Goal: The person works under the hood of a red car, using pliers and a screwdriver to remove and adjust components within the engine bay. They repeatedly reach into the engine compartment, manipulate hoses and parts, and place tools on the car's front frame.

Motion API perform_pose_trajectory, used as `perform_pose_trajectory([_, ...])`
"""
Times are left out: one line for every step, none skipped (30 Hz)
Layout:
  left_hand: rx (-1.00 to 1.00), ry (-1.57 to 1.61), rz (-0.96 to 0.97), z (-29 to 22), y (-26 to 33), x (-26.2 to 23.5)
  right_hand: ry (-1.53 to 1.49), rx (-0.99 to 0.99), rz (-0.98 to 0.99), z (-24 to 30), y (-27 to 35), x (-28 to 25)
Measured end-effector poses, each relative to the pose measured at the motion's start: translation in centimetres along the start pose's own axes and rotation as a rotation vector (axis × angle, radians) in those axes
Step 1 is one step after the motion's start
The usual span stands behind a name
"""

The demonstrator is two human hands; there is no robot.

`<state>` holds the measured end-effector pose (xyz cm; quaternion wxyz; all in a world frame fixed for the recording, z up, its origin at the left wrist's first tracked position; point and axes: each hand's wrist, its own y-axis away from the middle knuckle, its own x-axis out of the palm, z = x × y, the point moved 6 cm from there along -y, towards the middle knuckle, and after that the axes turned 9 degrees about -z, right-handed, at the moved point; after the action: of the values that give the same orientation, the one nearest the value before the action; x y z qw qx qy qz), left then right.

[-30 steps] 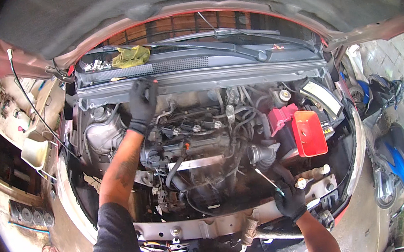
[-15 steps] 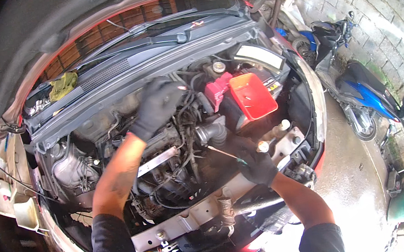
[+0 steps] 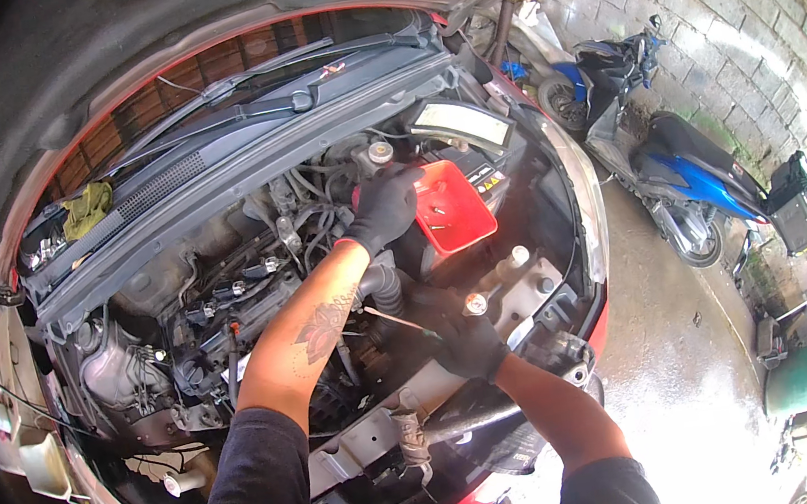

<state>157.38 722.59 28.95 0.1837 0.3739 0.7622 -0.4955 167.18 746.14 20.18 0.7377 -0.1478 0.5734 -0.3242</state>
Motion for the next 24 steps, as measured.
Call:
perform_pose_trajectory([0.020,0.030,-0.068,-0.2,0.2,-0.8,-0.006,0.007,-0.006,0.2,-0.1,-0.2])
perform_pose_trajectory([0.039,0.058,-0.137,-0.3,0.6,-1.8,-0.027,0.002,-0.016,0.5,-0.4,-0.4])
perform_pose_trajectory([0.058,0.080,-0.213,-0.1,0.9,-3.3,-0.049,-0.010,-0.028,1.0,-1.2,-0.7])
perform_pose_trajectory([0.051,0.129,-0.231,0.0,1.4,-4.2,-0.062,-0.018,-0.040,1.0,-1.5,-1.0])
perform_pose_trajectory([0.053,0.111,-0.228,0.4,2.1,-5.4,-0.015,-0.007,-0.024,0.4,-1.2,-0.9])
perform_pose_trajectory([0.053,0.095,-0.217,0.6,3.0,-6.8,0.030,0.011,-0.006,-0.3,-0.4,-0.6])
perform_pose_trajectory([0.035,0.056,-0.202,1.7,4.7,-8.7,0.048,0.020,0.020,0.1,-0.1,-0.1])
perform_pose_trajectory([0.035,0.063,-0.211,2.7,6.1,-10.4,0.008,0.011,-0.011,0.1,0.0,-0.2])
perform_pose_trajectory([0.030,0.058,-0.216,3.8,7.8,-12.6,-0.045,0.001,-0.043,0.6,-0.9,-0.6])
perform_pose_trajectory([-0.062,0.028,-0.207,4.8,9.1,-14.2,-0.103,0.056,0.004,0.3,-0.9,-0.6])
perform_pose_trajectory([-0.102,-0.066,-0.141,6.0,10.7,-15.1,-0.078,0.009,-0.014,0.4,-0.8,-1.0])
perform_pose_trajectory([-0.145,-0.174,-0.080,7.5,12.6,-17.0,-0.134,-0.009,-0.016,0.6,-1.4,-0.7])
perform_pose_trajectory([-0.180,-0.265,-0.018,9.0,14.1,-18.0,-0.172,-0.019,-0.020,0.7,-1.9,-0.8])
perform_pose_trajectory([-0.185,-0.271,0.086,10.0,16.0,-18.5,-0.103,-0.031,-0.049,1.4,-1.8,-1.2])
perform_pose_trajectory([-0.166,-0.285,0.155,10.8,18.0,-18.8,-0.140,-0.009,-0.016,1.5,-2.0,-0.8])
perform_pose_trajectory([-0.138,-0.291,0.226,11.3,19.6,-18.4,-0.167,0.020,0.014,1.2,-2.0,-0.4])
perform_pose_trajectory([-0.108,-0.296,0.298,11.6,21.3,-17.9,-0.152,0.031,0.032,1.1,-1.7,-0.2])
perform_pose_trajectory([-0.137,-0.329,0.438,8.0,20.4,-17.3,-0.113,0.058,0.051,0.3,-0.9,-0.5])
perform_pose_trajectory([-0.105,-0.327,0.401,7.9,21.6,-17.0,-0.103,0.065,0.069,0.5,-1.1,-0.4])
perform_pose_trajectory([-0.072,-0.325,0.366,8.5,23.1,-16.2,-0.151,0.083,0.078,0.6,-1.4,-0.3])
perform_pose_trajectory([-0.041,-0.322,0.328,9.0,24.3,-15.6,-0.168,0.078,0.079,0.9,-1.5,-0.1])
perform_pose_trajectory([-0.131,-0.340,0.373,9.3,24.7,-14.3,-0.177,0.079,0.078,0.8,-1.6,-0.1])
perform_pose_trajectory([-0.122,-0.355,0.315,9.0,24.8,-13.6,-0.155,0.057,0.067,0.6,-1.3,-0.1])
perform_pose_trajectory([-0.109,-0.368,0.254,8.6,24.4,-12.9,-0.137,0.049,0.057,0.4,-1.2,-0.2])
